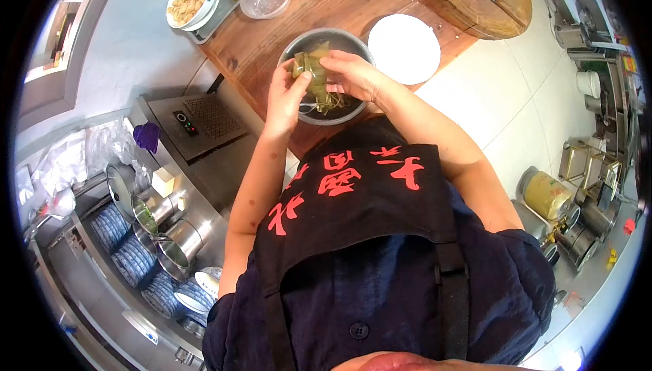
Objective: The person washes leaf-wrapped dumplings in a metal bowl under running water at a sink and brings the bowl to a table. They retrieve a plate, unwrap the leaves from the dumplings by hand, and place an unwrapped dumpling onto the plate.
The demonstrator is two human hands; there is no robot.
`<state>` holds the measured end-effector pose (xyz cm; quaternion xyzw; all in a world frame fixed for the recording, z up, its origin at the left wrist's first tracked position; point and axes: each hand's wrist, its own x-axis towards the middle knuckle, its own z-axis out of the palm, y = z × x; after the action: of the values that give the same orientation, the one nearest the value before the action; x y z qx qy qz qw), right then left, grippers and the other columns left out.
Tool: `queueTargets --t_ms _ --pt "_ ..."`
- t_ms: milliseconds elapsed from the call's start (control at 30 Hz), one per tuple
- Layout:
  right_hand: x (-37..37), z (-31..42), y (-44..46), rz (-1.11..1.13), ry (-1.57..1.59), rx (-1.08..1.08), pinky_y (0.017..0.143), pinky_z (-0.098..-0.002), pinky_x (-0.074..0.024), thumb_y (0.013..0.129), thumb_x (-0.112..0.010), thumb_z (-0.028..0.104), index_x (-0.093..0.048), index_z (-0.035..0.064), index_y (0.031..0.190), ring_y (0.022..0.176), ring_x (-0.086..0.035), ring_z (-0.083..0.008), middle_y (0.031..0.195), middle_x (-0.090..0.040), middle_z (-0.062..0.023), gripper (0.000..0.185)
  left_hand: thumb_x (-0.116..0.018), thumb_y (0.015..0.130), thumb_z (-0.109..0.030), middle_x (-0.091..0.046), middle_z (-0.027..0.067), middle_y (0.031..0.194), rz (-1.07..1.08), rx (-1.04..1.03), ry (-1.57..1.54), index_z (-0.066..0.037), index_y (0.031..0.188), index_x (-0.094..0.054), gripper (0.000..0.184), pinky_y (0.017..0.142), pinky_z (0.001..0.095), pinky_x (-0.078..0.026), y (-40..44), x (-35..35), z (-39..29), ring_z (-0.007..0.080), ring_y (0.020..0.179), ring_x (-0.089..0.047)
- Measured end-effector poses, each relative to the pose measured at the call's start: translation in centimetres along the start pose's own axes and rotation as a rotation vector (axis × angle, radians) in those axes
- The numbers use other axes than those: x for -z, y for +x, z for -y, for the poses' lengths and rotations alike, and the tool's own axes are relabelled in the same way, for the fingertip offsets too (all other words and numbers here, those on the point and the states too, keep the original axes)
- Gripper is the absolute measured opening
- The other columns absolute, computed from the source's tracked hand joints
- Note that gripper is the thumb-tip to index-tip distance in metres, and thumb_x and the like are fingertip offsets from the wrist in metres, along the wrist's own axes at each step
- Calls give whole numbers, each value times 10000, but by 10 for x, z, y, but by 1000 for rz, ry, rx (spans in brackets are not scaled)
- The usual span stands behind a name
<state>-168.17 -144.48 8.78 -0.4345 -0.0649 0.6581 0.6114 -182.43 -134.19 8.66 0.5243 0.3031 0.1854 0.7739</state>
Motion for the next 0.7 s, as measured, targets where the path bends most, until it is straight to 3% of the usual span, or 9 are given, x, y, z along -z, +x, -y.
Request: queueTargets --t_ms 67,100,200,267,367,433,533,600,700 --pt "1 -3 -2 -83 2 1 791 -326 -446 854 -607 257 -476 108 1104 937 -523 -136 1056 -539 -23 319 -662 803 -109 -520 103 1102 27 -161 194 12 1261 -335 576 785 258 -465 0 -8 1 159 969 -530" --pt "-1 -5 -1 -104 1 37 759 -318 -468 839 -630 235 -469 89 1070 927 -528 -143 1031 -539 -39 317 -670 796 -112 -515 135 1134 27 -165 263 33 1269 -315 609 851 288 -451 -1 -10 1 183 1014 -527" --pt "-17 -5 -9 -278 -103 136 718 -301 -494 822 -654 222 -458 65 1069 903 -537 -148 990 -538 -53 352 -665 797 -106 -516 156 1159 -65 -193 254 49 1272 -314 611 870 294 -443 2 -10 4 198 1032 -529" --pt "-14 -14 -3 -277 -11 160 681 -287 -511 805 -674 212 -442 47 1065 889 -545 -156 980 -526 -59 386 -607 850 -128 -562 137 1113 -98 -101 15 68 1215 -428 451 876 292 -439 7 -1 11 191 1026 -541" --pt "-14 -15 -4 -318 -51 169 670 -297 -515 807 -671 219 -433 59 1086 896 -551 -168 1006 -525 -65 401 -567 885 -167 -583 72 978 -218 70 -46 35 1169 -489 357 608 216 -425 1 3 2 89 747 -528" --pt "-15 -12 -11 -256 -19 120 731 -334 -504 830 -646 249 -423 82 1121 936 -540 -177 1050 -522 -70 403 -550 897 -173 -564 13 836 -271 61 34 8 1117 -521 286 432 185 -286 1 6 7 27 548 -403" --pt "-7 -14 -7 -167 81 38 764 -352 -499 846 -630 260 -445 100 1115 902 -560 -177 1036 -545 -55 363 -548 899 -175 -568 14 818 -247 -10 165 4 1065 -533 244 448 184 -308 3 15 16 29 556 -416" --pt "-2 -16 -4 -121 117 37 759 -360 -504 839 -637 258 -472 97 1086 828 -579 -164 988 -570 -38 338 -528 910 -183 -571 19 811 -262 -42 84 6 1022 -538 220 481 196 -339 7 13 16 47 586 -444" --pt "3 -16 -8 -75 247 31 755 -370 -521 855 -610 204 -490 94 1076 841 -592 -180 960 -583 -39 274 -509 917 -177 -581 49 847 -292 37 -77 21 1018 -535 224 588 237 -426 4 10 13 104 678 -519"
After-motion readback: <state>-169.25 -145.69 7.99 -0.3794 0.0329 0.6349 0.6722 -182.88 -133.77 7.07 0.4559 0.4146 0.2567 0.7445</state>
